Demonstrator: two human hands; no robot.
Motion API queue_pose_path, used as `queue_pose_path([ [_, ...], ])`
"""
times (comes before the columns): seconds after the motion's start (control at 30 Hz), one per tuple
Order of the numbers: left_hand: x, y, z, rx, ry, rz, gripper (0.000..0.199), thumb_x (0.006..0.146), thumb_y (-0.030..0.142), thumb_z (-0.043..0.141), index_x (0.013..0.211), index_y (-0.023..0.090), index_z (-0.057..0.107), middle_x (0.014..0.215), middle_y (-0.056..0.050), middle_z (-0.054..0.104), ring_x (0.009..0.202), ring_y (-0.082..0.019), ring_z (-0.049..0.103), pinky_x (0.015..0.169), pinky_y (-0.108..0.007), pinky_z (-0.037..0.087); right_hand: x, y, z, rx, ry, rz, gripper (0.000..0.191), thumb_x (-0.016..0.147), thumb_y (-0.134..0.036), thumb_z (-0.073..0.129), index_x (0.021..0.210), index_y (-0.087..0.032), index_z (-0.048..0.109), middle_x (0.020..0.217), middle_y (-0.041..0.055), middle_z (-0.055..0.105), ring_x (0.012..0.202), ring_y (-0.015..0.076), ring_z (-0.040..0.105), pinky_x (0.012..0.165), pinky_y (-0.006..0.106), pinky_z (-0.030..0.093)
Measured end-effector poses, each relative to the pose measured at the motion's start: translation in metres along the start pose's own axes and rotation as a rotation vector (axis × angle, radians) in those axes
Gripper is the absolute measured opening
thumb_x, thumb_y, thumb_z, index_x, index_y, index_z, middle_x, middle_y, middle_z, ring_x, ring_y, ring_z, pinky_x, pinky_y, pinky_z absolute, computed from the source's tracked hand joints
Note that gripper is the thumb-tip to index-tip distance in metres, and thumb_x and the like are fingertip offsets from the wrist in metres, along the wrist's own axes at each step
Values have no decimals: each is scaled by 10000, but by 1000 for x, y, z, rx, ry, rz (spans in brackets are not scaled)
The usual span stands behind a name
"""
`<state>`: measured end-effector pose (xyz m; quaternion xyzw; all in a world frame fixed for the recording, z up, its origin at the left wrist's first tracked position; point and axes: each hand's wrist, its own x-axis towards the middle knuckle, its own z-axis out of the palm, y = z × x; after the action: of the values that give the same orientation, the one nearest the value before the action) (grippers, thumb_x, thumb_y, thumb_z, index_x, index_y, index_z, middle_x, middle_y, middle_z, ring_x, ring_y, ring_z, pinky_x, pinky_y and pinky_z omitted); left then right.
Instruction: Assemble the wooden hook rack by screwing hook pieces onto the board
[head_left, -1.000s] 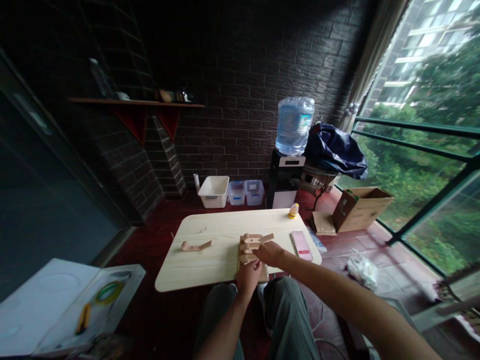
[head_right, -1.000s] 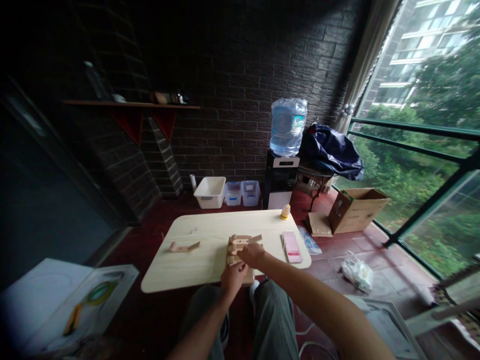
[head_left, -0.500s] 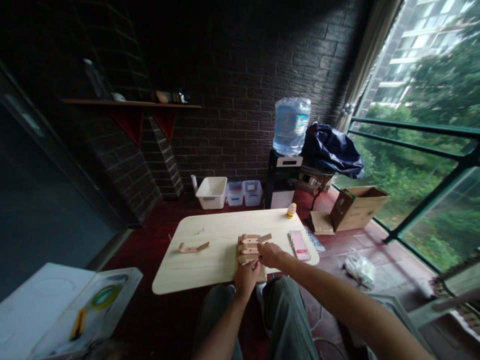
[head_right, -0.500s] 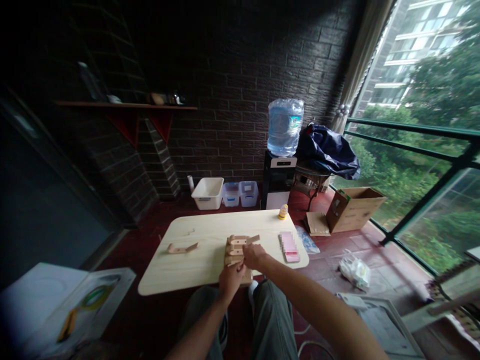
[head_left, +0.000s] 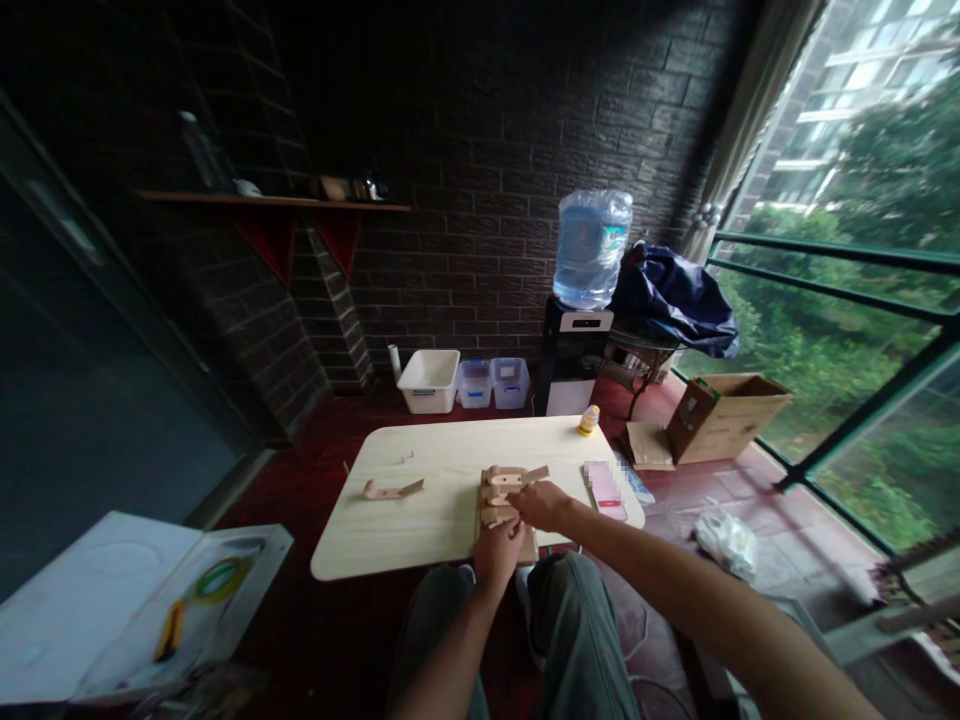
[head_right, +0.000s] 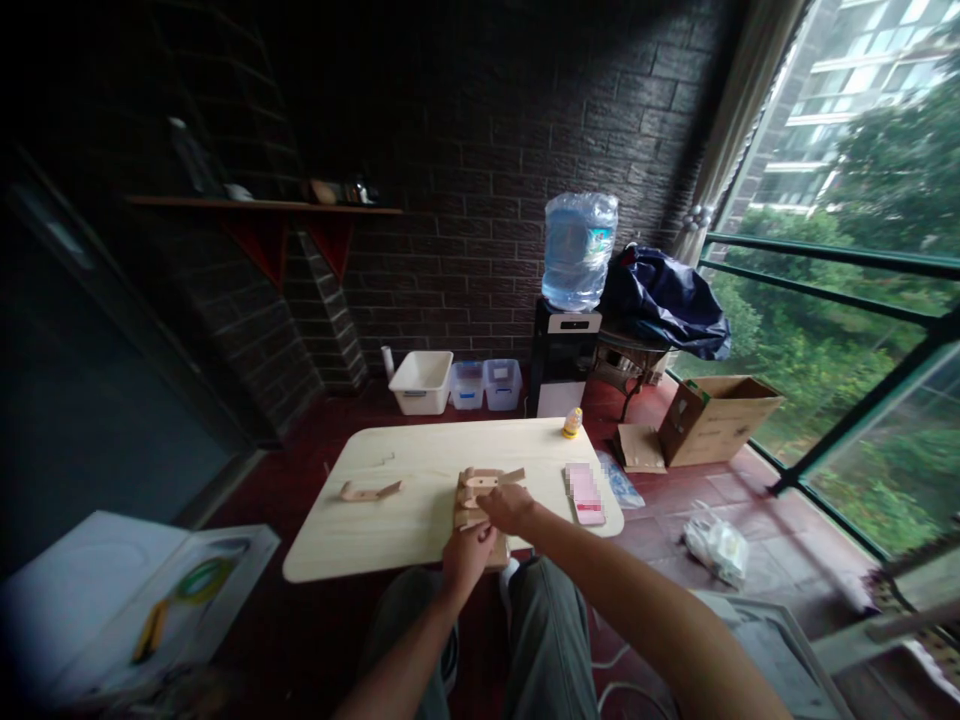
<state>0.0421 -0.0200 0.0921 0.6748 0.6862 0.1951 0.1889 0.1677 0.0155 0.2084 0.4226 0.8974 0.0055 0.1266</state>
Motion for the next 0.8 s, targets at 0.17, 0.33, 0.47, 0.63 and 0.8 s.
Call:
queue_pose_path([
  [0.17,1,-4,2,-17,-18,25,230,985,371,607,1092,330,806,963,-34,812,871,-163,723,696,-229,425,4,10,16,104,32,135,311,953,-263,572,1180,-66,653,1082,252,746,963,332,756,755,426,608],
  [0.33,0,-1,-2,-28,-49,-13,291,993,399,585,1211,334,766,1054,-53,812,927,-183,731,723,-241,444,-2,9,20,93,49,150,330,963,-256,556,1214,-64,648,1033,238,760,923,321,760,732,417,611],
  [0.47,-2,2,-6,-33,-72,-31,276,993,396,583,1188,343,771,1037,-35,811,898,-167,723,710,-230,434,-6,4,7,-5,26,26,250,928,-187,592,1126,-79,701,1043,235,763,946,329,754,723,422,608],
  [0.63,-1,1,-5,2,-43,-8,210,984,385,607,1050,344,801,937,-8,804,830,-148,716,681,-223,408,-4,-6,-5,-96,6,-80,223,936,-87,536,1023,-122,738,1047,188,774,962,316,755,724,418,600],
  [0.8,1,-2,-1,22,-38,-10,209,977,353,616,1060,322,805,964,-22,808,878,-158,724,691,-221,423,0,-4,7,-64,57,-69,237,967,-158,553,1145,-192,707,1037,156,771,918,291,759,703,390,594],
])
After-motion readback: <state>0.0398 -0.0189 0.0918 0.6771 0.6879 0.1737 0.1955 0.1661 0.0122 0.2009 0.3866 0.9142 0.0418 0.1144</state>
